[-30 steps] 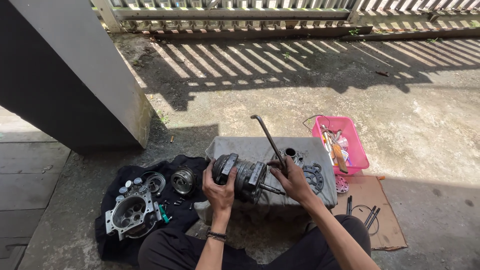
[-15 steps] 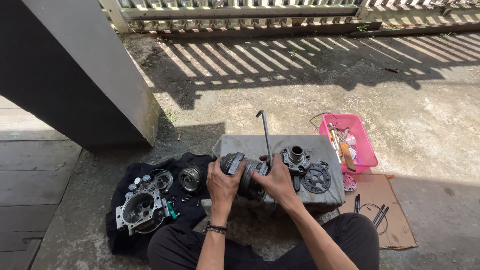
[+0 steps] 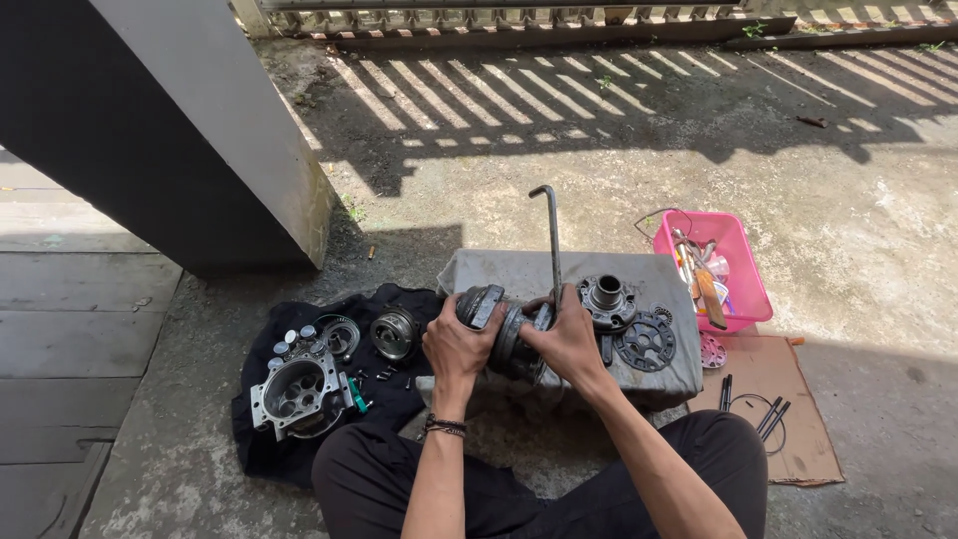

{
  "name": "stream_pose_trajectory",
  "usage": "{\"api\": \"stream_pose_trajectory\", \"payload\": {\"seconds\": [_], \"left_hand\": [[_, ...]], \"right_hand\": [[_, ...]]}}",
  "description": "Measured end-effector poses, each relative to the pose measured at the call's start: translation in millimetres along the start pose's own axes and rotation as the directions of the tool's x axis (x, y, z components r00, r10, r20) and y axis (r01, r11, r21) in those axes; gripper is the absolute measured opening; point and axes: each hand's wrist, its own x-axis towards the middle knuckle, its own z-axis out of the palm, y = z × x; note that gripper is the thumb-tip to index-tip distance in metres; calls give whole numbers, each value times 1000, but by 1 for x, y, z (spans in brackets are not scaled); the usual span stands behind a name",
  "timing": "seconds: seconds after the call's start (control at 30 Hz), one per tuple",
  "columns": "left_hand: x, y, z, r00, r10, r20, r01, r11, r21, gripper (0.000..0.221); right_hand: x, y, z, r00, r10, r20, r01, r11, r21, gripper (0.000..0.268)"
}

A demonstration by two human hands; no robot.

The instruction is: Disassembling an automotive air conditioning compressor to inspect internal components

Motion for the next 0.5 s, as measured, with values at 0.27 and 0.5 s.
{"api": "stream_pose_trajectory", "payload": {"seconds": [0.27,0.5], "left_hand": [[-3,0,5,998,47,-41,-47,999,1,85],[-6,-17,14,996,50,-79,-52,998,-22,88]], "right_hand": [[0,-17,-24,997,-49,64,56,992,-111,27],[-6,-35,-102,987,-31,157,91,916,-391,47]]}}
